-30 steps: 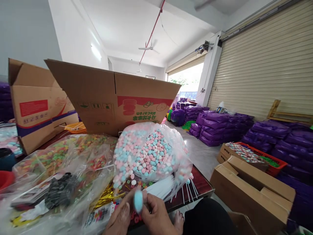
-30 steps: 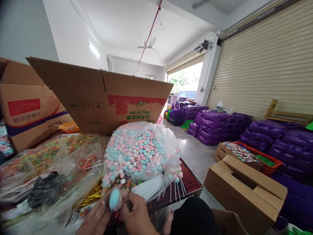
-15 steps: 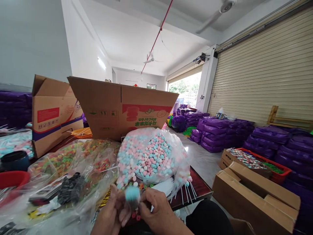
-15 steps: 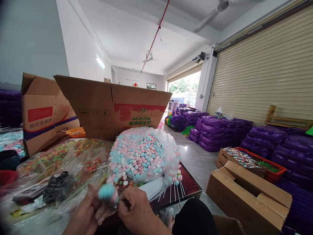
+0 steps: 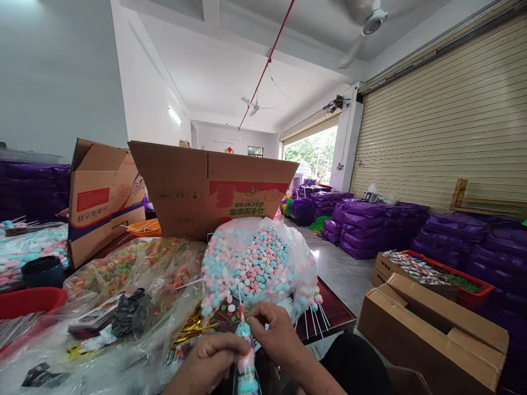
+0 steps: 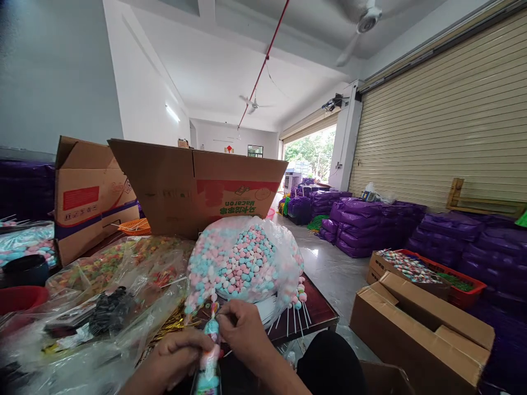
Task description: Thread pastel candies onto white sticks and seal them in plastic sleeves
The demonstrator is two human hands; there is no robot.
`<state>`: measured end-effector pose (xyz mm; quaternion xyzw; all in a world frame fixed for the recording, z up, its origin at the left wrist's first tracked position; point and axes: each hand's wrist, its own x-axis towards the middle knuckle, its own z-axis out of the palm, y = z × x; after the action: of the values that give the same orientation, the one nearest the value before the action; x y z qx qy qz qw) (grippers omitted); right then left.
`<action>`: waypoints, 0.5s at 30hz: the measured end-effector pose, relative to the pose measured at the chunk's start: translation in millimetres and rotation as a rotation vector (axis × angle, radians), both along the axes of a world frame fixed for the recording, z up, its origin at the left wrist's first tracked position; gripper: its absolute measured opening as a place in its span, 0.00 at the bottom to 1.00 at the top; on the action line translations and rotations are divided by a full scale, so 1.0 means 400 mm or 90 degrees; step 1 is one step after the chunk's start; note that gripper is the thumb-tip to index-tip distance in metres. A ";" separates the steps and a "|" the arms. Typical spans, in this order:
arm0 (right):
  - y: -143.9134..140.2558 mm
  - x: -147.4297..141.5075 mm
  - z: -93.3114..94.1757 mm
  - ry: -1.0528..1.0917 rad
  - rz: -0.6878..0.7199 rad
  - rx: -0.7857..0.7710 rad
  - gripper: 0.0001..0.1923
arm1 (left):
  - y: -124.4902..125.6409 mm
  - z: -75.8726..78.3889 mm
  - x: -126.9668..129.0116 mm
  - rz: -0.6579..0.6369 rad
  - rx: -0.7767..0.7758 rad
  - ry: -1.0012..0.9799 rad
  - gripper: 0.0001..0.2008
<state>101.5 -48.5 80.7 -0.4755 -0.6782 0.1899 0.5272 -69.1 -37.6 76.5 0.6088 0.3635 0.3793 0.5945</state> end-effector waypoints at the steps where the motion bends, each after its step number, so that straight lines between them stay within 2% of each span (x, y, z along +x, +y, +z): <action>1: 0.002 0.007 0.007 0.027 -0.002 -0.041 0.06 | 0.000 -0.010 0.005 -0.035 0.036 0.060 0.08; 3: 0.001 0.013 0.017 0.053 0.003 -0.078 0.07 | 0.004 -0.038 0.020 -0.085 0.041 0.113 0.12; 4: -0.003 0.012 0.018 0.050 0.009 -0.076 0.07 | 0.007 -0.051 0.028 -0.098 -0.004 0.088 0.17; 6: -0.015 0.005 0.012 0.029 0.029 -0.061 0.06 | 0.015 -0.068 0.038 -0.082 -0.110 -0.043 0.24; 8: -0.026 -0.002 -0.003 0.026 0.050 -0.069 0.06 | 0.025 -0.069 0.037 -0.028 -0.157 -0.183 0.22; 10: -0.033 -0.001 -0.021 0.043 0.083 -0.097 0.07 | 0.034 -0.059 0.028 0.009 -0.151 -0.220 0.16; 12: -0.037 0.011 -0.034 0.086 0.115 -0.124 0.08 | 0.036 -0.043 0.018 -0.005 -0.129 -0.148 0.14; 15: -0.051 0.050 -0.046 0.187 0.140 -0.176 0.08 | 0.013 -0.020 0.027 -0.110 -0.040 0.054 0.10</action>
<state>121.5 -68.8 62.3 -0.4336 -0.6093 0.4048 0.5262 -58.4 -32.4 68.3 0.6345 0.3460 0.2887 0.6279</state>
